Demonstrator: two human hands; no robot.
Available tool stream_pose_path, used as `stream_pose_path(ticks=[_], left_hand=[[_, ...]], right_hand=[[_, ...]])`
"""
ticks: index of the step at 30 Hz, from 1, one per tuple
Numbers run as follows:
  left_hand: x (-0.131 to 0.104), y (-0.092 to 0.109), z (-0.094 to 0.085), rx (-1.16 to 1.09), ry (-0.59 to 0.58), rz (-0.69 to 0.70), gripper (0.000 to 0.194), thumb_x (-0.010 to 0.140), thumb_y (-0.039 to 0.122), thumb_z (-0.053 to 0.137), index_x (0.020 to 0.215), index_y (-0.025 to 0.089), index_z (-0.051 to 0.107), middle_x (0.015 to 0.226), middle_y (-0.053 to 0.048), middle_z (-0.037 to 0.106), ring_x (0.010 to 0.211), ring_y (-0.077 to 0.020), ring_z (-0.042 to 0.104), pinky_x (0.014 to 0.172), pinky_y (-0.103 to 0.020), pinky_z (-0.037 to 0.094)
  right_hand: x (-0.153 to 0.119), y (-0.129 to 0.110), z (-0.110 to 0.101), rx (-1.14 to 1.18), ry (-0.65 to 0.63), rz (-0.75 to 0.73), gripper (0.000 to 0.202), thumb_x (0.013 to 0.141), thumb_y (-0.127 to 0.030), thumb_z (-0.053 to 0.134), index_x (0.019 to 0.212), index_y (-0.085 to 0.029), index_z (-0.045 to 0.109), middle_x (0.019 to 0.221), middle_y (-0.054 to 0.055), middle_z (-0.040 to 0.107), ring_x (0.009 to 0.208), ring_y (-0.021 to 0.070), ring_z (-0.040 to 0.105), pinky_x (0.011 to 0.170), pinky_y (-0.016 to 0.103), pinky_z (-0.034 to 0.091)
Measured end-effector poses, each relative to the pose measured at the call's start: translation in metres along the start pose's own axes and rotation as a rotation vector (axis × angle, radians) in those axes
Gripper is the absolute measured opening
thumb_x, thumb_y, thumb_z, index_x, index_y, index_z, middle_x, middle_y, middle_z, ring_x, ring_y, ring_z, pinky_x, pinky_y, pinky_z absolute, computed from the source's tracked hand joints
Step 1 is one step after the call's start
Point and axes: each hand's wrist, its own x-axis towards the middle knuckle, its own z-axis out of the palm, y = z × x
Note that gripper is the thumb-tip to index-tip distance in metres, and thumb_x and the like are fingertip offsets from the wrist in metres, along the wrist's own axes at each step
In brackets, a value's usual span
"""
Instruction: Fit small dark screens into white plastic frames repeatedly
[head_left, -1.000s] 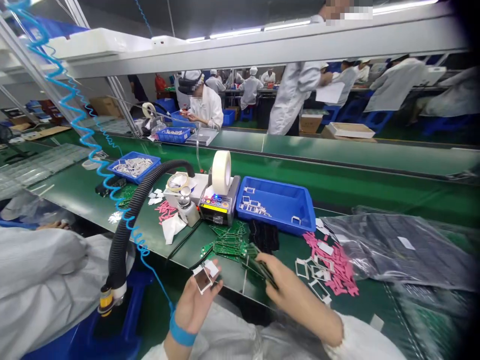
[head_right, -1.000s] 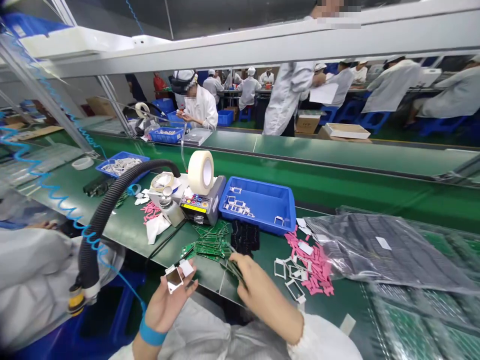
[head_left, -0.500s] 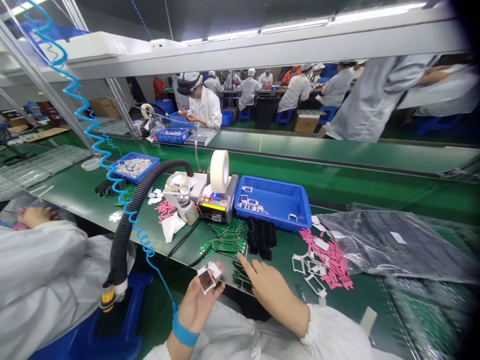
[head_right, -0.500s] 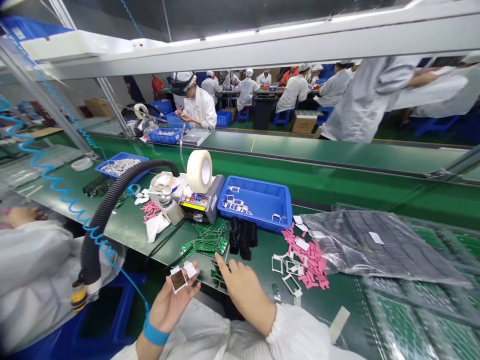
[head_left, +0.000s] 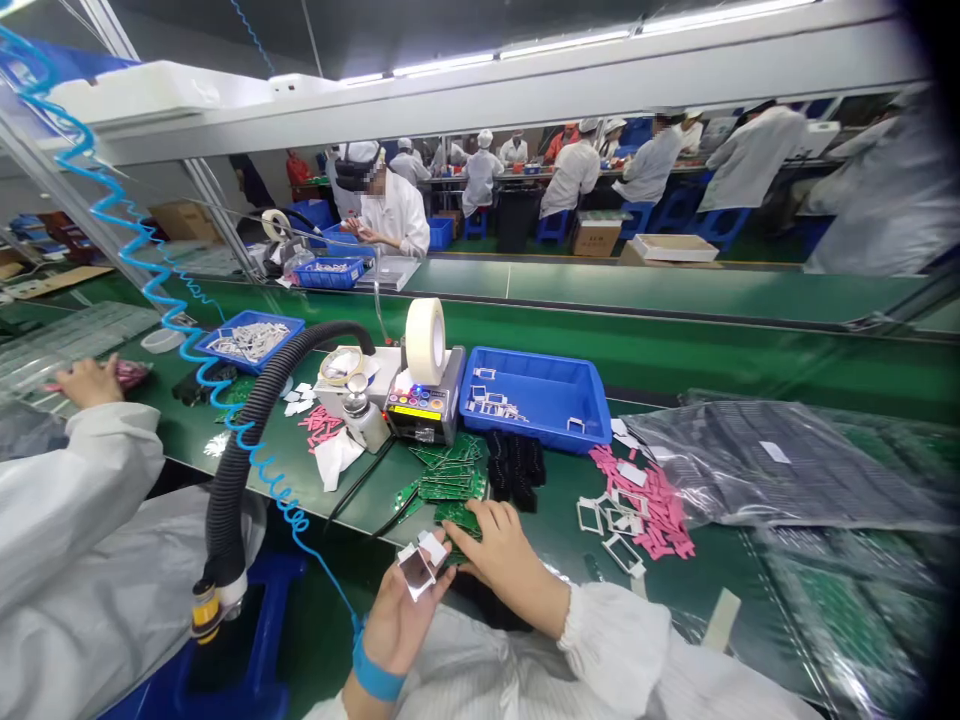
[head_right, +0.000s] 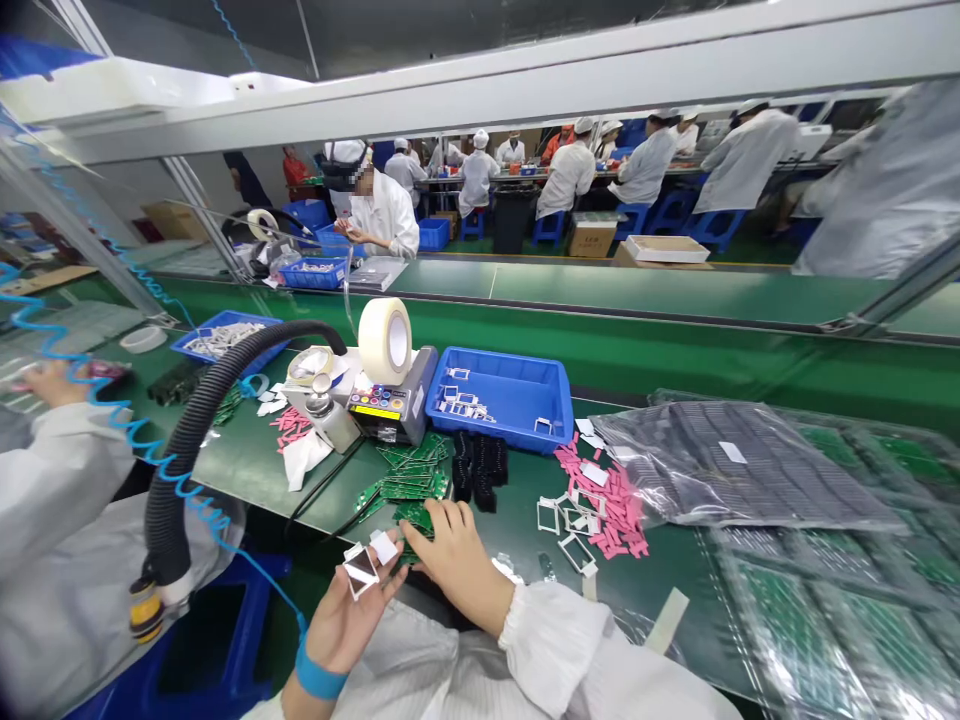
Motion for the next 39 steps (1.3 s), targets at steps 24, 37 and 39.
stream_pose_path(ticks=[24,37,39], left_hand=[[-0.018,0.025,0.082,0.02,-0.298,-0.079,0.034,0.06,0.048,0.075,0.076,0.018,0.073,0.108,-0.01,0.068,0.097,-0.0268,0.062,0.092,-0.047,0.045],[-0.014,0.024,0.127,0.2,-0.33,-0.079,0.038,0.068,0.051,0.067,0.085,0.018,0.072,0.122,-0.011,0.057,0.101,-0.0275,0.058,0.088,-0.04,0.045],[-0.013,0.021,0.128,0.198,-0.305,-0.058,0.038,0.071,0.051,0.065,0.089,0.018,0.072,0.129,-0.01,0.053,0.104,-0.0277,0.057,0.091,-0.041,0.043]], right_hand=[[0.007,0.012,-0.104,0.65,0.149,0.074,0.02,0.09,-0.029,0.047,0.108,-0.022,0.05,0.106,0.007,0.059,0.103,0.0203,0.054,0.095,0.043,0.037],[0.009,0.002,-0.125,0.366,0.529,0.041,0.017,0.077,-0.016,0.064,0.089,-0.019,0.053,0.089,0.005,0.05,0.081,0.0183,0.051,0.079,0.044,0.044],[0.01,0.004,-0.123,0.402,0.499,0.069,0.018,0.079,-0.02,0.062,0.094,-0.019,0.052,0.088,0.006,0.054,0.079,0.0187,0.052,0.072,0.039,0.045]])
